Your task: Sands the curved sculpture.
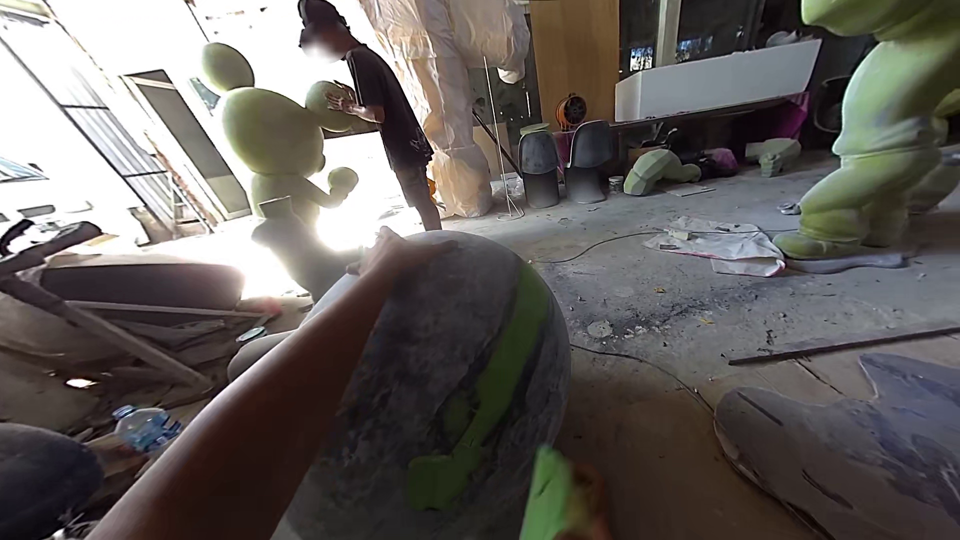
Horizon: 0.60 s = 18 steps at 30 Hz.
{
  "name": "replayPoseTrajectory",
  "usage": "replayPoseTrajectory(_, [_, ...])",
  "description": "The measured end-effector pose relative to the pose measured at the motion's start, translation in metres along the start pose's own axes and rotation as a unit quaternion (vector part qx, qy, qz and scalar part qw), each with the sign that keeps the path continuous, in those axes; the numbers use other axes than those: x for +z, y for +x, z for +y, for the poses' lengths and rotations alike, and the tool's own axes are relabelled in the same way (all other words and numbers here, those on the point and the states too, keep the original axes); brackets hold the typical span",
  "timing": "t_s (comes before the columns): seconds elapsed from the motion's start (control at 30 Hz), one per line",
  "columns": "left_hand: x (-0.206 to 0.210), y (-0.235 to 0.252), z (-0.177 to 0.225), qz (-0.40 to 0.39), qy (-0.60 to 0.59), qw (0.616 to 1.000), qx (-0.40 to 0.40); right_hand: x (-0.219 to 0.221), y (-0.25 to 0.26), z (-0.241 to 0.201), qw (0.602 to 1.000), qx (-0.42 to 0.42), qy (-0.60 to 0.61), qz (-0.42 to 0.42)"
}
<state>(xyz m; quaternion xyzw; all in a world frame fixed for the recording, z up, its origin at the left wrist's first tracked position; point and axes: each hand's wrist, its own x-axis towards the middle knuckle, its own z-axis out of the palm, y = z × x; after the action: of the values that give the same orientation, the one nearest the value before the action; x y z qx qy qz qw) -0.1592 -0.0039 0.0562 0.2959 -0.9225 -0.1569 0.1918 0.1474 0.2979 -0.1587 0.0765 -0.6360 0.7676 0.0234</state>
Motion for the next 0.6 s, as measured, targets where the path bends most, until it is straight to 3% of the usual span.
replayPoseTrajectory(0.1, [-0.014, -0.02, -0.025, -0.004, -0.006, 1.0, 0.026, -0.085, 0.026, -0.074, 0.981, 0.039, 0.134, 0.131])
replayPoseTrajectory(0.27, [-0.036, -0.06, -0.09, -0.006, -0.057, 0.989, 0.135, -0.182, 0.075, -0.087, 0.951, -0.025, 0.235, 0.199])
replayPoseTrajectory(0.4, [-0.051, -0.088, -0.149, -0.008, -0.128, 0.973, 0.191, -0.193, 0.097, -0.075, 0.949, 0.011, 0.236, 0.21])
replayPoseTrajectory(0.6, [-0.061, -0.113, -0.221, -0.029, -0.191, 0.942, 0.276, -0.183, 0.131, -0.062, 0.967, 0.047, 0.198, 0.152])
